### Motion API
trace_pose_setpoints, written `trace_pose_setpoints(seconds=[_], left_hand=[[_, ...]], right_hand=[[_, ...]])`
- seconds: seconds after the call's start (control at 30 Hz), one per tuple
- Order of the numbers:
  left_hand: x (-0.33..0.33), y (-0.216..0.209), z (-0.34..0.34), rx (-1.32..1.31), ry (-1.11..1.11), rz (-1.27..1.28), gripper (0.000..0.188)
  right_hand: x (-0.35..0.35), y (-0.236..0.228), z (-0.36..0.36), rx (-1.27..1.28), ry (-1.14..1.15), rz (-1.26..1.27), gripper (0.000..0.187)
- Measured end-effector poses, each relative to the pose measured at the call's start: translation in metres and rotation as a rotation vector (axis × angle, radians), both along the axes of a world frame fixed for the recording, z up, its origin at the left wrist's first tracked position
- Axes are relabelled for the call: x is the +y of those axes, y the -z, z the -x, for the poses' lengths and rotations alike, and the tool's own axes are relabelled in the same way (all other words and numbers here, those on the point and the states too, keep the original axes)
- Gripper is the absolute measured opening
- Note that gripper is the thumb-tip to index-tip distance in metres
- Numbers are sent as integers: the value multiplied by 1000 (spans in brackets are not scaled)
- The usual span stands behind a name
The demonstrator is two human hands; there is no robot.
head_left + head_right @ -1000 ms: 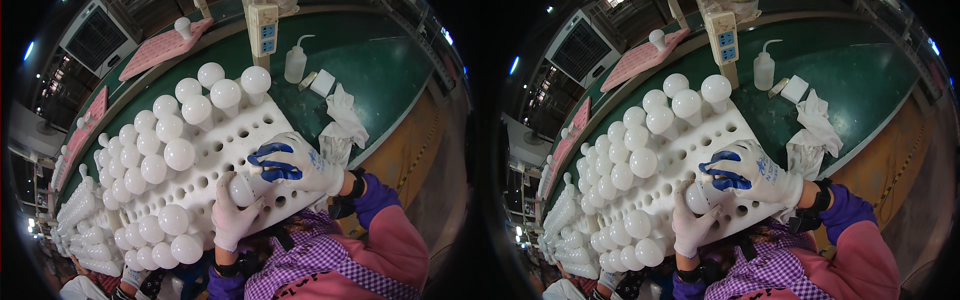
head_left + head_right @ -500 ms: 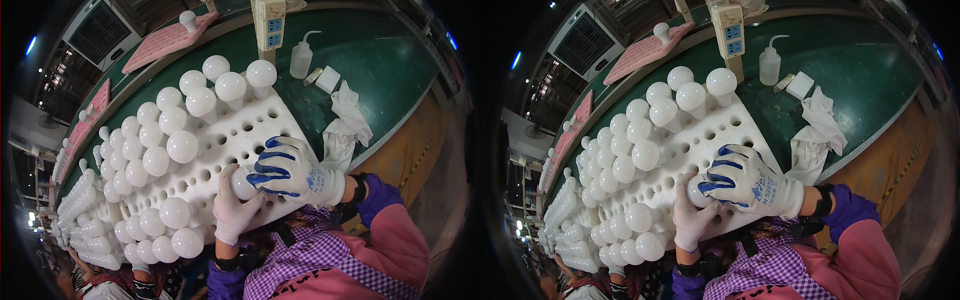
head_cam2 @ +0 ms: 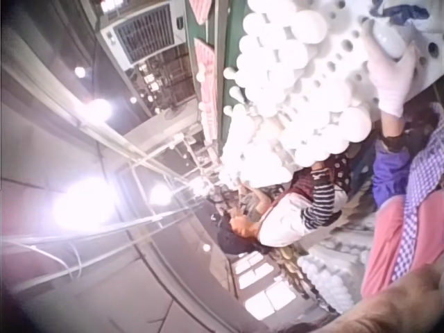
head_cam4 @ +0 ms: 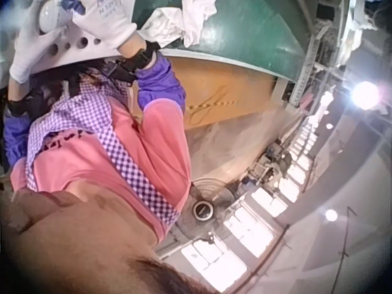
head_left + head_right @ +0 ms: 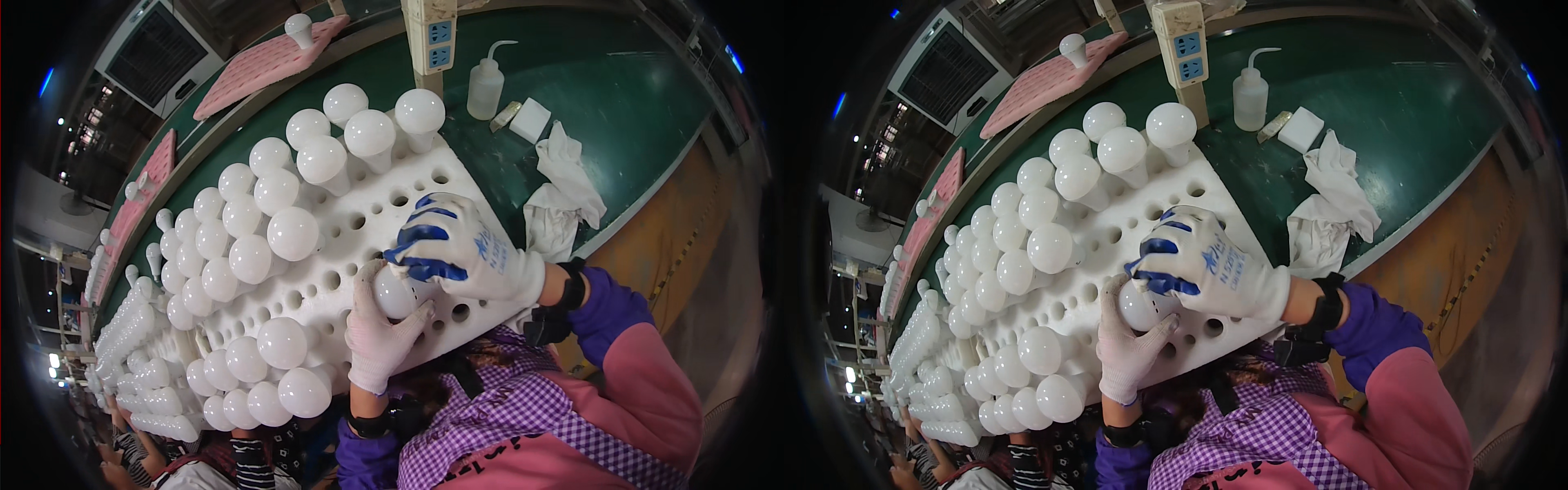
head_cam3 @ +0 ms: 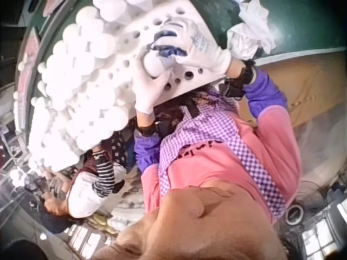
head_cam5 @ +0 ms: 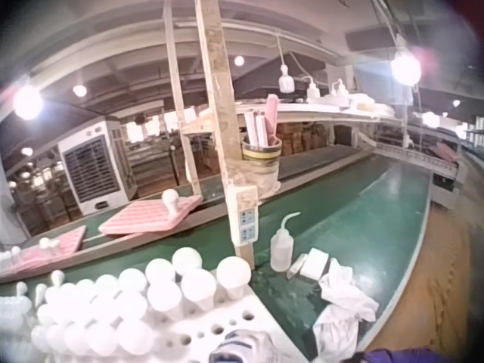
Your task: The recorder is assembling and cleaning light bulb components at a workstation in a manufacturing environment.
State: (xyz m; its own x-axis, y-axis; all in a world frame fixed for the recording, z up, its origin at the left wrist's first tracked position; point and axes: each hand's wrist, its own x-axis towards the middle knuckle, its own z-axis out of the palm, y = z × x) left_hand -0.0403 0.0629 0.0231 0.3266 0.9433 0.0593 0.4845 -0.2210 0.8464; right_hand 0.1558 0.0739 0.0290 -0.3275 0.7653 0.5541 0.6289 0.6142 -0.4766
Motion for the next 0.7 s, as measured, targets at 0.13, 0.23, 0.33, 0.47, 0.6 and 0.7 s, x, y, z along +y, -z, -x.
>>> trace_pose_setpoints(seconds=[0.13,0.23,0.33,0.47,0.6,0.7], left_hand=[[1,6,5,-4,-18,-41,76],[1,4,1,6,-15,-49,76],[-1,-1,1,39,14,-1,77],[2,16,14,-195,92,13,83],[1,21,16,-551,87,125,89],[1,10,16,-640,53,223,88]], right_hand=[[-19,-13,7,-117,29,-125,26],[-32,-11,4,-202,22,-171,24],[-7,-7,-2,-96,77,-147,20],[25,-15,-5,140,85,117,23],[38,-8,-19,162,140,154,24],[46,6,-18,6,223,43,24]])
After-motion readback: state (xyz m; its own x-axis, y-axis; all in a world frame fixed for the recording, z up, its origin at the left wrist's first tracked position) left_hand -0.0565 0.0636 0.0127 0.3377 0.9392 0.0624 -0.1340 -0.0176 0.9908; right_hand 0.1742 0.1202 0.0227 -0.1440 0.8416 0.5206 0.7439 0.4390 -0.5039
